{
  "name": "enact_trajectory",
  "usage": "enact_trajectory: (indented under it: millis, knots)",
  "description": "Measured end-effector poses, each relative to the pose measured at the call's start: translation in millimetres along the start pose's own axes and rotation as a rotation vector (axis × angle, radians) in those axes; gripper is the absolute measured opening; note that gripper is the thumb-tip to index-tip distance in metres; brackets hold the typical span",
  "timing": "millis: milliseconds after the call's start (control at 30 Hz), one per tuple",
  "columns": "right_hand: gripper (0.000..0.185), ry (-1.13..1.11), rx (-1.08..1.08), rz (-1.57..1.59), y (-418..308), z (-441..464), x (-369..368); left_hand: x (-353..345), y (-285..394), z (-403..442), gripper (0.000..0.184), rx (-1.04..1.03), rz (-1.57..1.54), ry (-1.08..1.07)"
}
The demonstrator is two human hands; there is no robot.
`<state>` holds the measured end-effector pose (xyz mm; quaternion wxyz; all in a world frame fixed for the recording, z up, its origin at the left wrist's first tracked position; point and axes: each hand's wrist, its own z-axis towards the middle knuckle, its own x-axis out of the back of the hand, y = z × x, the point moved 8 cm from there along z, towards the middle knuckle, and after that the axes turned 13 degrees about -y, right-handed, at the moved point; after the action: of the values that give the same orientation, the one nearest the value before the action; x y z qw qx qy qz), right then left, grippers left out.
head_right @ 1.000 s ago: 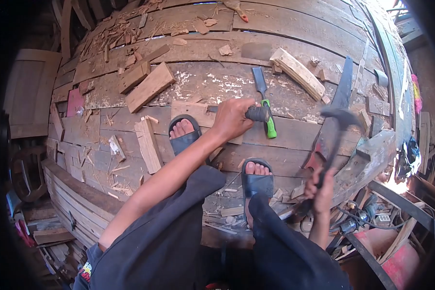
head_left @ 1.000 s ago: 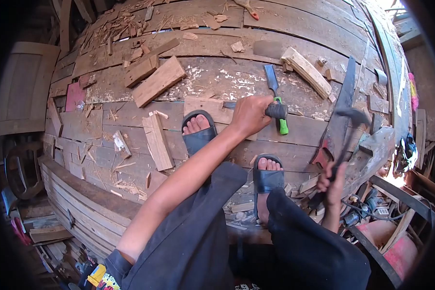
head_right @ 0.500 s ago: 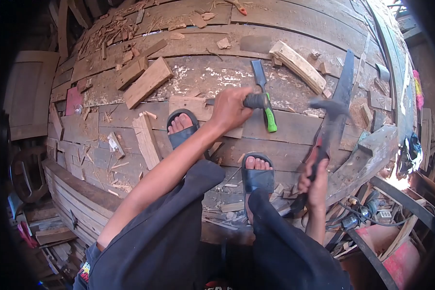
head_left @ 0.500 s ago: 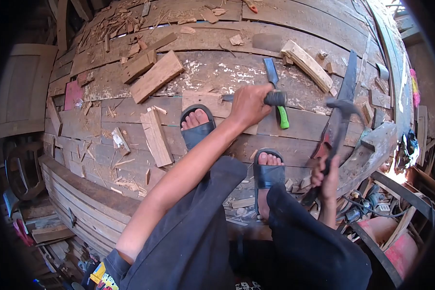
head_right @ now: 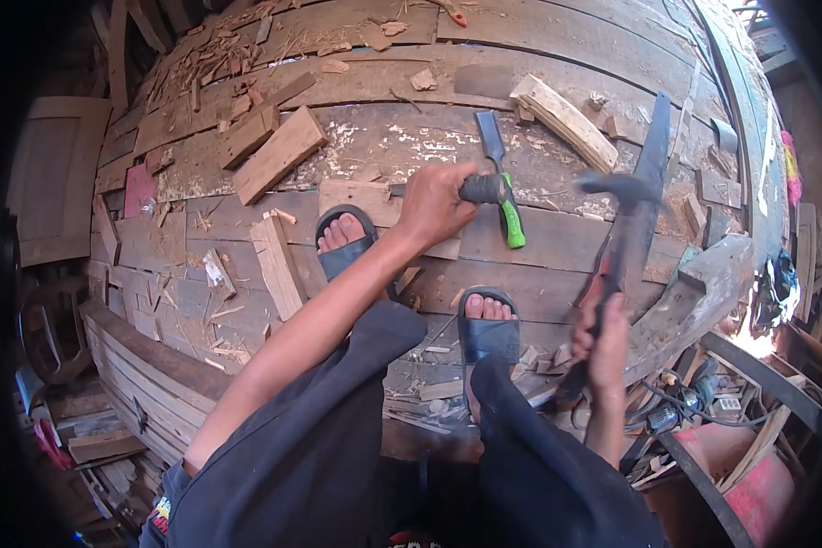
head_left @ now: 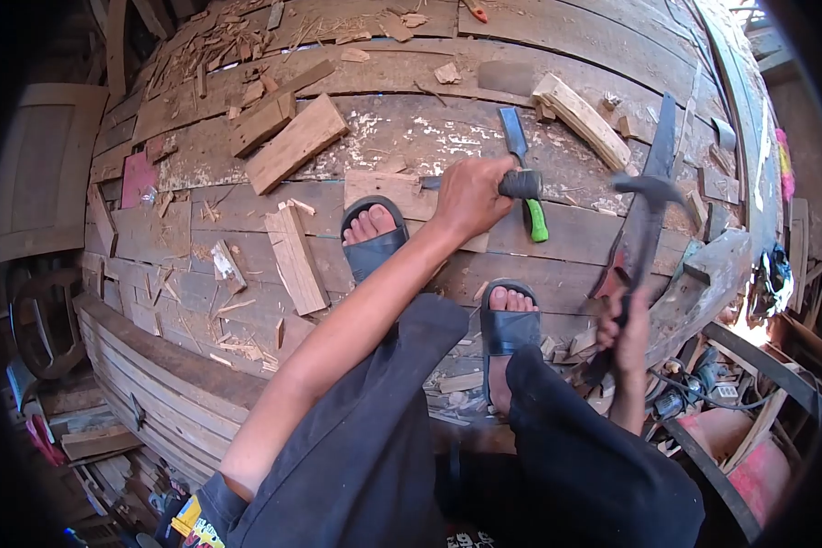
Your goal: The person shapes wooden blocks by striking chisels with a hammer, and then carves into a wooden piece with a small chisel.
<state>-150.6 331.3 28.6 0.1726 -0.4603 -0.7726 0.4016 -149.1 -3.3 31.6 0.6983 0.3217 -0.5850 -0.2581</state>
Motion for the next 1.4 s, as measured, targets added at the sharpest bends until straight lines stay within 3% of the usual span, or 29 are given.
enact_trajectory:
  millis: [133,233,267,300,333,400,467,600,700,733,767,800,833,933,1033,1133,1200,1233,1267,1300,1400]
  knots:
    - [0.061,-0.017,0.332,0.299,-51,-11,10,-1,-3,-1,0.024,0.020,-0.004,-0.010]
    - [0.061,0.013,0.302,0.336,-19,-2,-17,0,-4,0,0.023,0.038,0.003,-0.015]
    - [0.062,-0.025,0.135,0.173,1,0,-34,0,-5,0,0.023,0.056,0.015,-0.026]
    - [0.063,-0.123,-0.118,-0.192,23,9,-42,-3,-6,-1,0.022,0.073,0.025,-0.044]
    - [0.064,-0.233,-0.073,-0.186,29,10,-53,-7,-4,-4,0.022,0.067,0.039,-0.067]
    - [0.065,-0.161,-0.181,-0.069,33,2,-40,-6,-3,-4,0.020,0.037,0.079,-0.096]
    - [0.065,-0.111,-0.128,0.057,26,-7,-21,-5,-6,-2,0.022,0.068,0.067,-0.097]
    - [0.061,-0.001,0.271,0.255,-27,-14,13,2,-5,0,0.024,0.085,0.031,-0.052]
    - [0.058,0.057,0.350,0.371,-38,-8,-15,2,-3,2,0.025,0.077,0.011,-0.034]
    - [0.058,-0.028,0.333,0.345,-22,3,-26,4,-4,3,0.025,0.073,0.006,-0.024]
    - [0.060,0.001,0.199,0.073,5,11,-32,5,-7,1,0.024,0.082,0.016,-0.013]
    - [0.060,-0.178,0.014,-0.231,22,24,-55,3,-11,-2,0.022,0.091,0.021,-0.006]
    - [0.059,-0.340,-0.038,-0.021,31,23,-70,0,-12,-1,0.021,0.093,0.027,0.000]
    - [0.061,-0.214,-0.052,-0.170,10,8,-21,-3,-10,2,0.017,0.058,0.030,-0.064]
    - [0.064,-0.040,0.102,-0.024,-33,-19,16,-4,-12,2,0.016,0.074,0.036,-0.043]
    - [0.061,-0.096,0.396,0.373,-70,-18,3,-3,-14,-1,0.017,0.073,0.010,-0.033]
    - [0.061,0.064,0.446,0.458,-52,-5,-23,-2,-13,1,0.017,0.077,0.000,-0.023]
    - [0.063,0.011,0.353,0.440,-21,8,-33,-1,-12,1,0.017,0.089,0.002,-0.020]
    - [0.064,0.016,0.150,0.029,7,13,-38,1,-12,0,0.017,0.098,0.003,-0.017]
    - [0.063,-0.225,-0.048,-0.272,18,17,-59,-1,-14,-3,0.016,0.096,0.021,-0.024]
    - [0.063,-0.155,-0.105,-0.075,26,17,-33,1,-14,1,0.015,0.073,0.051,-0.038]
